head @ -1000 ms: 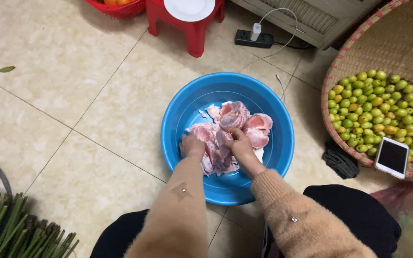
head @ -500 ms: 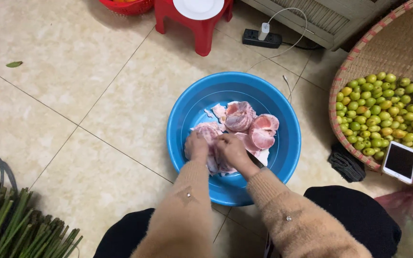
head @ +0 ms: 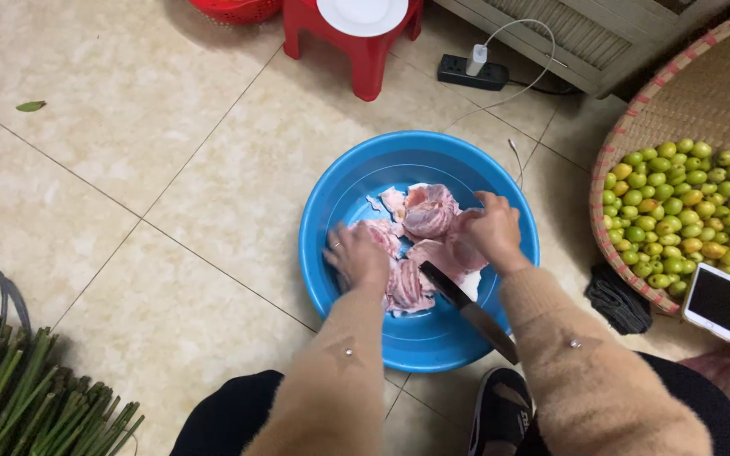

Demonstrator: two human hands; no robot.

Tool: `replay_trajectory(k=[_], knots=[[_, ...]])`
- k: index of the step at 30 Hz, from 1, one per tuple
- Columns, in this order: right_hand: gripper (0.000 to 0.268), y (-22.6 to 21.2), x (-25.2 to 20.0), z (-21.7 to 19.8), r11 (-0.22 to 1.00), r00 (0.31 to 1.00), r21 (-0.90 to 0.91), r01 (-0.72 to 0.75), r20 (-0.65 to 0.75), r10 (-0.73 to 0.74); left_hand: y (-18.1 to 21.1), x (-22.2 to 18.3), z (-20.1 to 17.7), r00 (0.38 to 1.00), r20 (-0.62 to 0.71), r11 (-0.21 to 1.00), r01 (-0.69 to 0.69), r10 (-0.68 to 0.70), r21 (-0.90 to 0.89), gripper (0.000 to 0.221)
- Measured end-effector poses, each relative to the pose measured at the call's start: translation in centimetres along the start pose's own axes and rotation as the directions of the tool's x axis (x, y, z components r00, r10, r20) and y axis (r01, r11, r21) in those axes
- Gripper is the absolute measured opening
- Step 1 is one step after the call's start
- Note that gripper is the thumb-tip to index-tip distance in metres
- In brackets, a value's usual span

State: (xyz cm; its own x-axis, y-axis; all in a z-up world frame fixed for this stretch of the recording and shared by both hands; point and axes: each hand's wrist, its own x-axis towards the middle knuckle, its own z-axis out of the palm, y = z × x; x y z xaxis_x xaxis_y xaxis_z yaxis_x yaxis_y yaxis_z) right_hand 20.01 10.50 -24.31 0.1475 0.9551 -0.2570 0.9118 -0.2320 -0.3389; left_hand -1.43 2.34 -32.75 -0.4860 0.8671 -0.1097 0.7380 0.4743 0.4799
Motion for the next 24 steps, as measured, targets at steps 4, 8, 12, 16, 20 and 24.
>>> replay_trajectory(k=[4, 8, 12, 16, 20, 24], knots=[[0.054, 2.1, 2.9, 0.6, 0.996, 0.991, -0.082, -0.039, 0.127, 0.050, 4.4, -2.5, -4.6, 0.942, -0.180, 0.957, -0.289, 0.284, -0.002, 0.034], [0.063, 4.5, 5.3, 2.7, 0.964, 0.976, -0.265, 0.009, 0.214, 0.050, 7.4, -3.6, -2.7, 0.959, 0.228, 0.943, -0.089, 0.168, -0.319, 0.028], [0.067, 2.5, 4.6, 1.1, 0.937, 0.952, -0.346, 0.055, 0.302, 0.055, 7.9, -3.7, 4.0, 0.869, 0.493, 0.966, 0.082, 0.052, -0.246, 0.035], [0.058, 2.0, 4.5, 1.1, 0.912, 0.948, -0.399, 0.092, 0.315, 0.042, 8.6, -4.0, 8.6, 0.865, 0.500, 0.893, 0.192, 0.042, -0.408, 0.029], [0.054, 2.4, 4.7, 1.1, 0.903, 0.945, -0.415, 0.112, 0.326, 0.032, 9.1, -3.8, 11.6, 0.753, 0.655, 0.847, 0.383, -0.056, -0.368, 0.057], [0.044, 0.7, 2.8, -1.8, 0.935, 0.936, -0.316, 0.161, 0.349, -0.043, 11.1, -4.5, 4.1, 0.747, 0.638, 0.744, 0.530, -0.184, -0.406, 0.042]])
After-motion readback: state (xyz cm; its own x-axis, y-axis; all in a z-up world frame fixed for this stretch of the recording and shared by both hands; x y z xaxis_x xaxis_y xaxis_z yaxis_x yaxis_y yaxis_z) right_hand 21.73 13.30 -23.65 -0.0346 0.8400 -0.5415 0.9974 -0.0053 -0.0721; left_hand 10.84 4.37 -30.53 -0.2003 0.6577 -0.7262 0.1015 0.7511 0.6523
